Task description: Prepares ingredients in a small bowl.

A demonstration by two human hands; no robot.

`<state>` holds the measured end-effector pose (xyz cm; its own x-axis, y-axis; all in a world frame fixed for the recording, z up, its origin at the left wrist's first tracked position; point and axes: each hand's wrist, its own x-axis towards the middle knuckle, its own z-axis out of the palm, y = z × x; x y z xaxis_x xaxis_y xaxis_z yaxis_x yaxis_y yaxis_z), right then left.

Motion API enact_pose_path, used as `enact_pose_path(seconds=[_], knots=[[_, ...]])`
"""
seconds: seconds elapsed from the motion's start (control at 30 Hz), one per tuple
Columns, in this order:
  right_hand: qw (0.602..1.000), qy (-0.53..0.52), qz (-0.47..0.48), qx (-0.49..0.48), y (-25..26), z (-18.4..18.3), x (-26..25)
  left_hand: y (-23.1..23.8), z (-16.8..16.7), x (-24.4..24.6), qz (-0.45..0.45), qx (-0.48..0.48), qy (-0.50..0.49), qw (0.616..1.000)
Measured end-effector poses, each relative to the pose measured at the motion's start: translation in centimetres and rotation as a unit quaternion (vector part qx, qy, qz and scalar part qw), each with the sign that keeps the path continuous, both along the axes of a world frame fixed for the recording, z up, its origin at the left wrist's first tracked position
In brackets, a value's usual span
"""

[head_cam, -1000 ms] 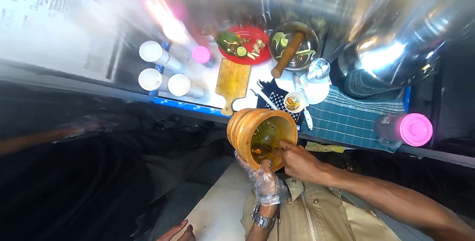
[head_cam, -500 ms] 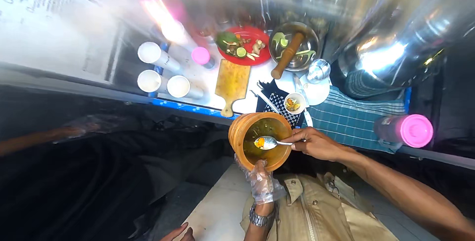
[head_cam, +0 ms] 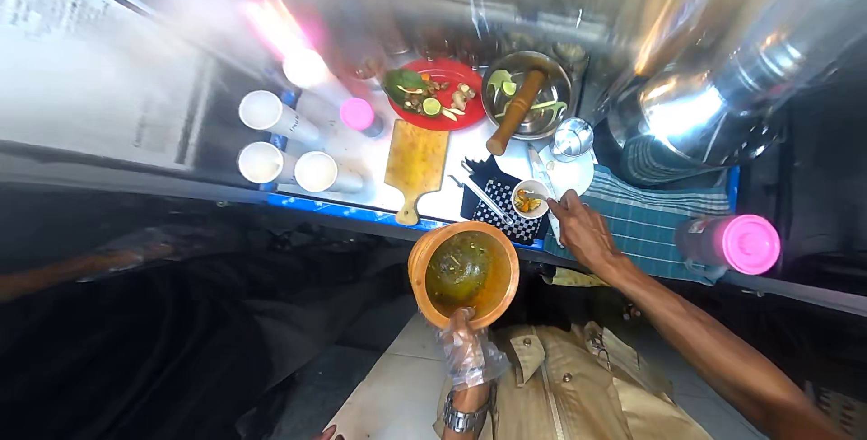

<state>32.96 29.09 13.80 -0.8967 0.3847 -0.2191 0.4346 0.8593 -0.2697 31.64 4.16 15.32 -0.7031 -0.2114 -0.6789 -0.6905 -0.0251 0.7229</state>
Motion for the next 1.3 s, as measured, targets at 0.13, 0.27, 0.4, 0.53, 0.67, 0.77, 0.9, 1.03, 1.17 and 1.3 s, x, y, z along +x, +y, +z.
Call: enact_pose_path(seconds=[0.13,0.27,0.4,0.53,0.67,0.77,0.9,1.03,1.17,1.3], knots=[[0.997,0.058,-0.014,-0.049,0.1,5.3,1.7,-0.1,0.6,0.3,0.001,0.008,-0.015,1.000],[0.980,0.000,0.076,-0.182,-2.5,11.5,3.7,0.0,2.1,0.9,-0.016,0.025,-0.038,0.999],[0.964,-0.070,0.115,-0.229,-5.6,12.1,3.3,-1.2,4.1,2.4,-0.117,0.048,-0.064,0.990],[0.967,-0.095,-0.006,-0.237,-3.0,9.9,3.5,-1.3,5.1,3.5,-0.219,0.048,-0.104,0.969],[0.949,-0.132,-0.065,-0.277,0.3,8.2,6.7,1.7,5.9,3.2,-0.298,0.131,-0.163,0.932],[0.957,-0.085,-0.159,-0.228,2.6,9.0,10.5,5.2,5.7,1.8,-0.430,0.154,-0.151,0.877],[0.928,-0.038,-0.328,-0.172,6.9,7.2,14.1,7.7,3.5,-2.5,-0.539,-0.066,0.128,0.830],[0.887,-0.003,-0.424,-0.181,11.0,3.7,15.6,11.3,-0.5,-7.3,-0.526,-0.267,0.260,0.765],[0.861,0.042,-0.452,-0.230,12.5,0.5,16.4,15.2,-4.1,-10.1,-0.612,-0.325,0.245,0.678],[0.860,0.040,-0.458,-0.220,12.2,0.1,16.4,15.7,-5.3,-10.7,-0.606,-0.285,0.256,0.697]])
